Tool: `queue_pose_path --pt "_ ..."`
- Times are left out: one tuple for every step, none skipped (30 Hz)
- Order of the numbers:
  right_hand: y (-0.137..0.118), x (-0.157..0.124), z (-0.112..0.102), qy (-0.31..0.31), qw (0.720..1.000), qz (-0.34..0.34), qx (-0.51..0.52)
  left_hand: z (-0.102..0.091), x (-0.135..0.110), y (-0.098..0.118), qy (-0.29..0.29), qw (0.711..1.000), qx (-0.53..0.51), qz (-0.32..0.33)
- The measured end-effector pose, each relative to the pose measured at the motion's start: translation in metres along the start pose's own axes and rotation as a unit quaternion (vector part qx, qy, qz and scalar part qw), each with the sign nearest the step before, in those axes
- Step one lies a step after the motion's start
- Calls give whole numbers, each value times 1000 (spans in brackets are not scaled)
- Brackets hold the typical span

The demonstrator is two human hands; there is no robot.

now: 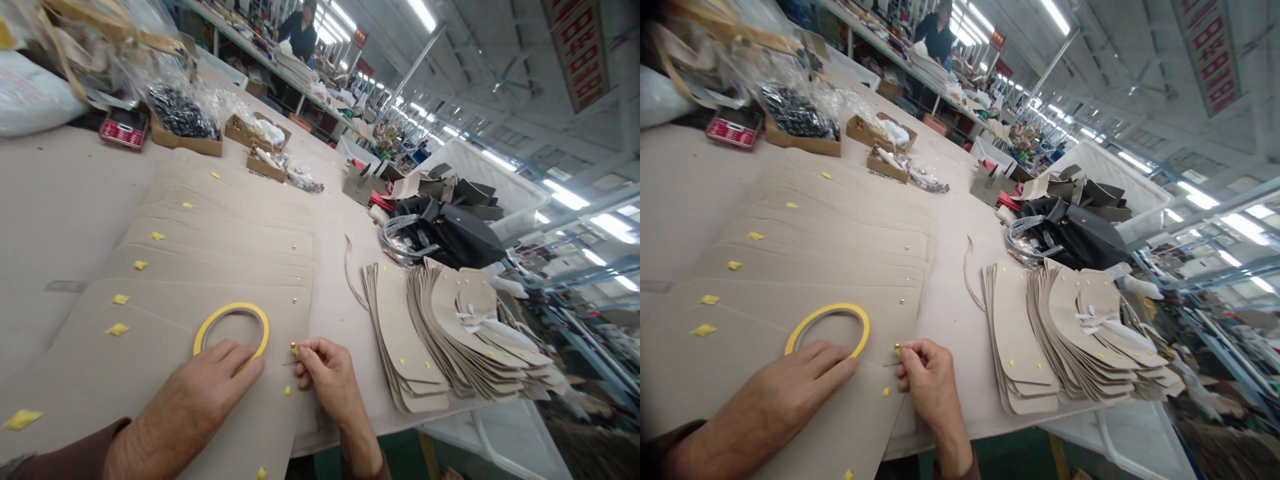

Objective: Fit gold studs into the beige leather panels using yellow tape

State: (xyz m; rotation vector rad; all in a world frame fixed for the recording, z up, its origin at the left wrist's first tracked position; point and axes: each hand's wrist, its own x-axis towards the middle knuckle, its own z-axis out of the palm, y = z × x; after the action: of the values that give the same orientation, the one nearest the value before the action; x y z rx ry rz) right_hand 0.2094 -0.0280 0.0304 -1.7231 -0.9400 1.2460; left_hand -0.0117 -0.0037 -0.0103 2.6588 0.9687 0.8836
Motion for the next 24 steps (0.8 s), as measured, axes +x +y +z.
queue_pose_path --pt "0 1 -1 2 1000 1 -7 5 -3 -2 -15 1000 10 -1" --pt "0 2 0 7 1000 3 -15 9 -5 -4 -27 1000 15 0" --pt "0 3 1 14 1000 5 -24 11 -6 -4 -34 999 17 0" --pt "0 3 2 20 999 7 -35 12 -6 -4 -36 999 16 1" --pt "-1 4 4 23 999 6 -49 12 -6 -4 -36 999 13 1" --pt "-1 4 5 22 998 1 -66 11 -6 -3 -34 999 10 3" --pt "-2 5 6 20 996 -9 -89 10 -5 -3 -33 999 5 5" --pt "-2 5 6 17 993 -23 -115 8 -4 -2 -34 999 0 8" --pt "-3 5 7 16 989 -40 -144 6 -3 -1 -37 999 -5 8" --pt "-4 5 7 17 983 -59 -173 4 -3 -1 -38 999 -8 7" --pt "-5 5 8 19 976 -78 -201 3 -2 0 -39 999 -10 3" --pt "-6 6 9 23 969 -98 -227 1 -2 0 -40 999 -11 -1" --pt "-6 6 9 25 961 -117 -250 0 -1 1 -38 999 -10 -3" --pt "-6 6 10 25 953 -135 -270 -1 0 1 -37 999 -9 -1" --pt "-5 7 10 27 946 -151 -286 -2 1 1 -36 999 -8 6" --pt "-4 7 9 33 940 -163 -298 -4 2 0 -33 999 -8 15" --pt "-2 8 8 46 936 -170 -305 -5 4 0 -30 999 -8 21" --pt "1 7 7 66 934 -172 -306 -6 5 0 -24 999 -10 25" --pt "4 6 5 88 933 -171 -303 -7 6 0 -18 999 -13 25" --pt "7 5 3 109 933 -174 -297 -8 7 -1 -13 1000 -15 23" --pt "11 2 1 122 932 -180 -290 -8 7 -1 -8 1000 -17 19" --pt "14 0 0 126 930 -194 -284 -7 7 -1 -4 1000 -17 15" --pt "17 -3 0 121 928 -213 -281 -6 6 -1 -3 1000 -16 12" --pt "19 -6 0 113 924 -232 -283 -4 5 -1 -3 1000 -12 9"
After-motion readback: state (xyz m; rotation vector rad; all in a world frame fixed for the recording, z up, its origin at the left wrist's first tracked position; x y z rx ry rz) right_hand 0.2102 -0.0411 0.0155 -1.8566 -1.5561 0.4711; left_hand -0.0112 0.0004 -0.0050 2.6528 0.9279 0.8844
